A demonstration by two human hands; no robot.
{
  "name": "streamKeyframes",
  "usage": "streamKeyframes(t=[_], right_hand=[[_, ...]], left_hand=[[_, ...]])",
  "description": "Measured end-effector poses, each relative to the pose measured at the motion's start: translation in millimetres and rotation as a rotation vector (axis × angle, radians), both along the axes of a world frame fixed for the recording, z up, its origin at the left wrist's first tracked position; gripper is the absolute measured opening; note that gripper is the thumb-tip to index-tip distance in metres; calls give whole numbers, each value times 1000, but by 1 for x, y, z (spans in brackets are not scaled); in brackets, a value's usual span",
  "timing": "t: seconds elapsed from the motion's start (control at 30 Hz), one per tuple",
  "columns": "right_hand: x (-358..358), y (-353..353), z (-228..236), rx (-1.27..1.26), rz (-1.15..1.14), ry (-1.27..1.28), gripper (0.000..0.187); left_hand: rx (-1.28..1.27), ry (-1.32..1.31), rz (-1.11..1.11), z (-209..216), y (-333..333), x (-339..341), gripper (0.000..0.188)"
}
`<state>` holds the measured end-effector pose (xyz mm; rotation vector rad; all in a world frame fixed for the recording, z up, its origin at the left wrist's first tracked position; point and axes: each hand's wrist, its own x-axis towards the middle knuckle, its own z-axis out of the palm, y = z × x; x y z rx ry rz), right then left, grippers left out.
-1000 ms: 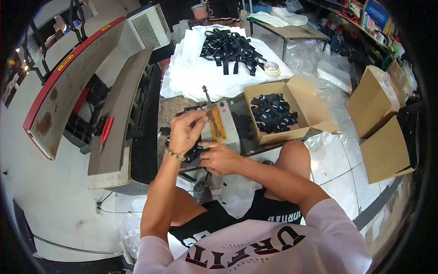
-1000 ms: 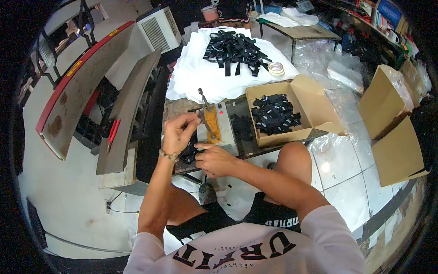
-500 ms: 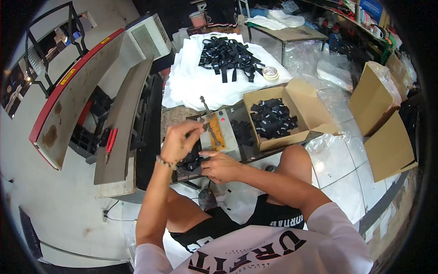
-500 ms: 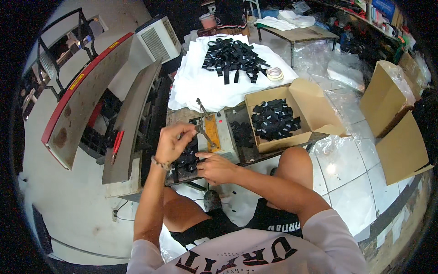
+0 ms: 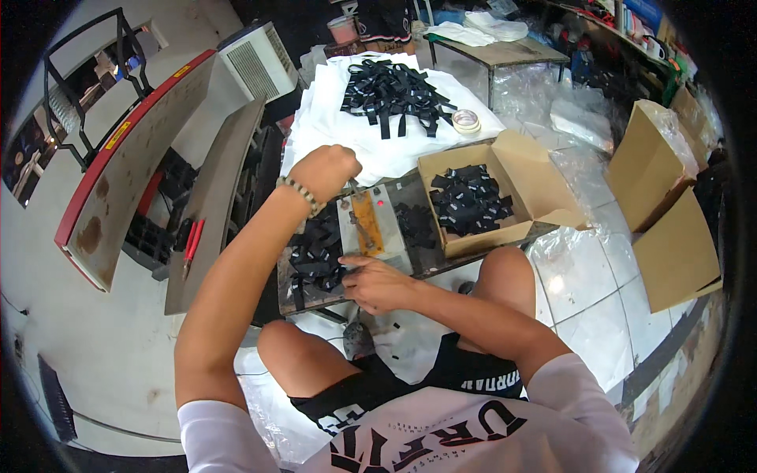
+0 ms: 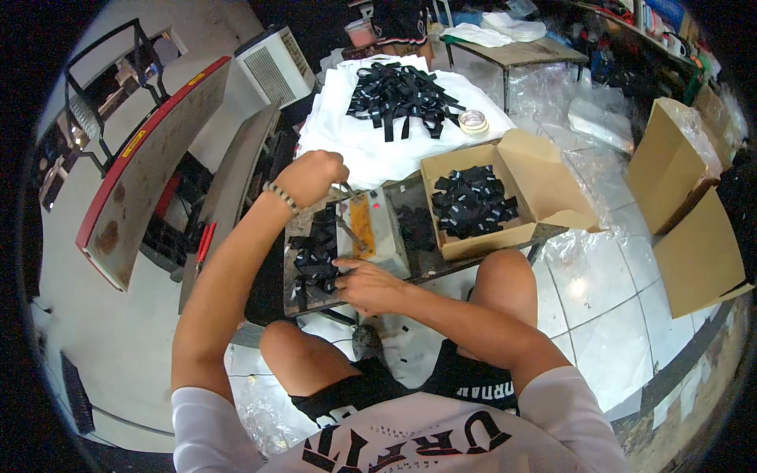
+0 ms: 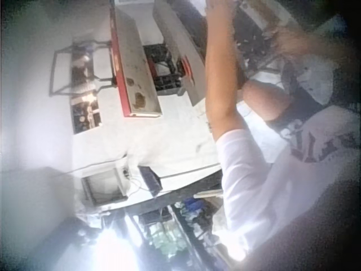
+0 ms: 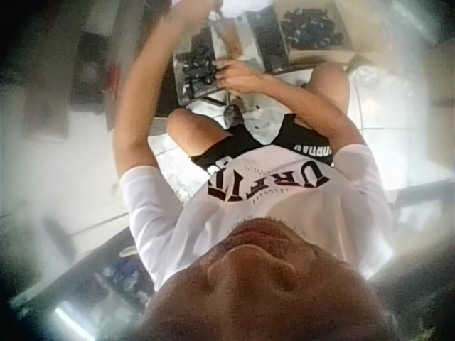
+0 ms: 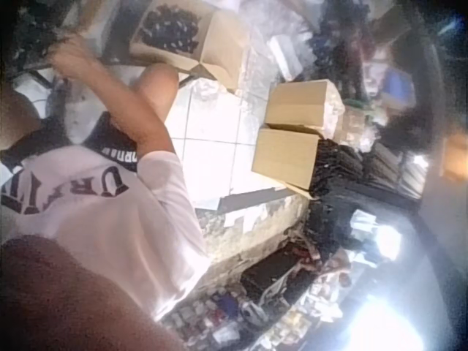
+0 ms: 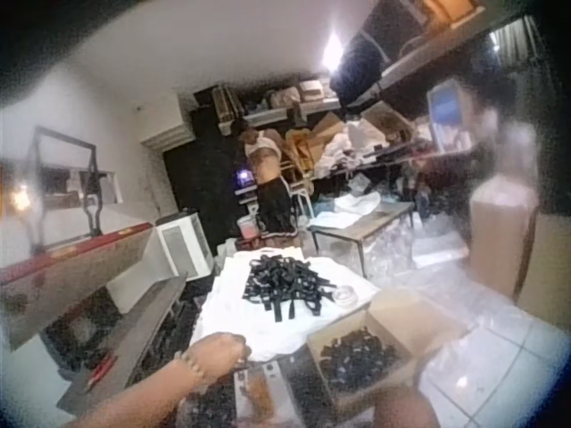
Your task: The person assembles plastic clips and tags onto black straps by hand, taking components from boxes and placing them together on a small workstation fixture.
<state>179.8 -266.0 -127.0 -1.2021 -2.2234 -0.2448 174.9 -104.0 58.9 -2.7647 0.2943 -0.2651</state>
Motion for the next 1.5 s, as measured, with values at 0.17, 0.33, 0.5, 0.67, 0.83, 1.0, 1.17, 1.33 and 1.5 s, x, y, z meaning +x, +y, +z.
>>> streamKeyframes(t=[0.17, 0.33, 0.5, 0.67, 0.83, 1.0, 1.17, 1.33, 1.5], right_hand=[[4, -1, -7, 7, 6, -2, 9], [-4, -1, 6, -58, -2, -50, 9], [-2, 1, 6, -73, 13, -65, 11], [-2, 0, 1, -29, -22, -56, 11], [-5, 3, 1, -65, -23, -70, 12], [-10, 2, 7, -39, -27, -63, 9], [-5, 0, 2, 2, -52, -83, 7], [-7, 2, 5, -19, -21, -50, 10], [-15, 1, 14, 27, 45, 88, 14]], left_hand=[[-232, 70, -191, 6, -38, -45, 9], [-671, -185, 191, 32, 1, -49, 10], [-878, -400, 294, -35, 20, -43, 9], [-1177, -640, 296, -102, -25, -68, 11], [-1176, -678, 263, -84, -24, -91, 15], [-1203, -673, 328, -87, -7, -61, 9], [-1106, -746, 81, -98, -43, -96, 8], [-1792, -609, 341, -100, -17, -122, 16], [-2199, -637, 270, -129, -9, -140, 16]])
